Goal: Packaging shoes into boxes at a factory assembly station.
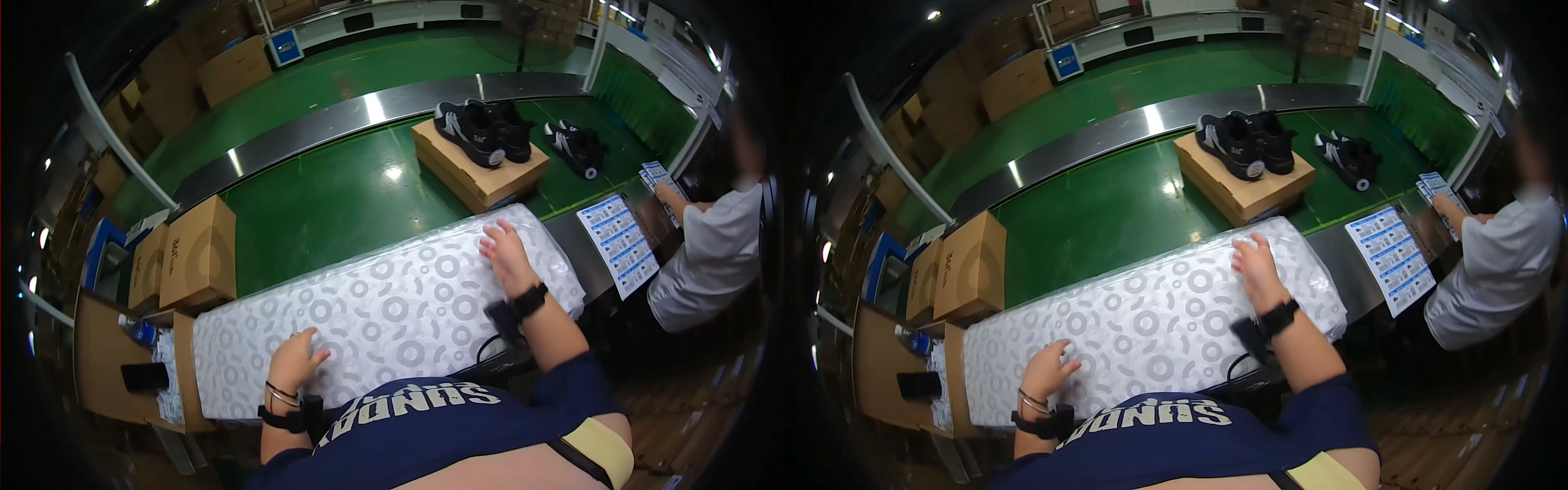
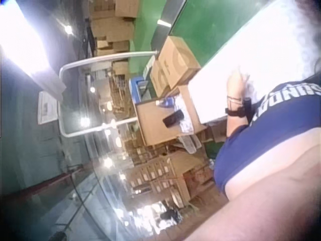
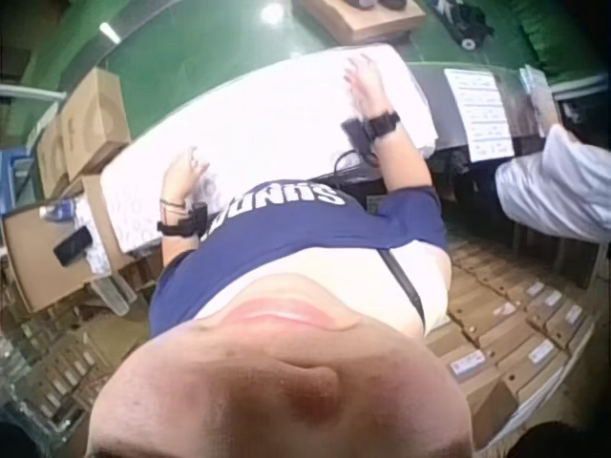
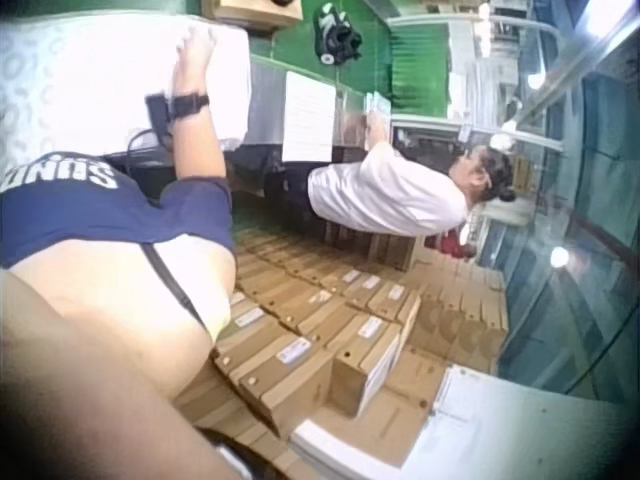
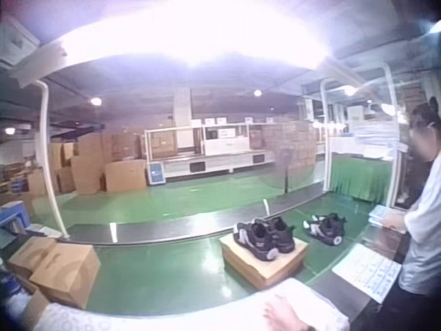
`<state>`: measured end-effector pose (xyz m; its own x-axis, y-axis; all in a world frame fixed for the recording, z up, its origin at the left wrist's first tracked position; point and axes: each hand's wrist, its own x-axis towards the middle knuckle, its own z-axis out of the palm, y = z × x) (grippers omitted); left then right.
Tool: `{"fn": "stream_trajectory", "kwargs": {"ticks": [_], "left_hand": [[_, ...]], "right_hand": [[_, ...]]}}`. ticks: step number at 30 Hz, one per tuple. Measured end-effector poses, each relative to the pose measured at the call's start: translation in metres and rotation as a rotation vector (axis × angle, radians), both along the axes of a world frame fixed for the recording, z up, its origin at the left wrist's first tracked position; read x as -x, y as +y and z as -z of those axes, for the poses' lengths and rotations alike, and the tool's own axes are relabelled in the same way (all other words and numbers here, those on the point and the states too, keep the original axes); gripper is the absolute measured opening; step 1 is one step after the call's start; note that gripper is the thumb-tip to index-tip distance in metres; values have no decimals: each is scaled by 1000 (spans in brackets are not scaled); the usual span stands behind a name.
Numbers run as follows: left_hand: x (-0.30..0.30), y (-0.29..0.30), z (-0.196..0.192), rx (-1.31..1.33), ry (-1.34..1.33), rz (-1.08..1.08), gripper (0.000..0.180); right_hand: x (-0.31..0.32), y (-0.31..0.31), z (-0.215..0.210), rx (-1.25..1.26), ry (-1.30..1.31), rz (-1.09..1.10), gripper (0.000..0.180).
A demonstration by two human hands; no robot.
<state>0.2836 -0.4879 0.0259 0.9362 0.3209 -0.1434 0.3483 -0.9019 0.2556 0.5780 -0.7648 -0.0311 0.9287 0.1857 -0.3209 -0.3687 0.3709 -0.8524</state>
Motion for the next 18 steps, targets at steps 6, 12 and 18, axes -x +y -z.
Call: {"fn": "stream_trajectory", "kwargs": {"ticks": [6,12,18], "left_hand": [[-22,-29,2,166,-235,106,42],[-19,-31,17,247,-242,35,40],[-29,-31,24,165,-274,125,37]], "right_hand": [[-124,8,10,219,205,95,51],[-144,70,43,218,219,246,93],[-50,129,-6,644,-75,71,93]]}}
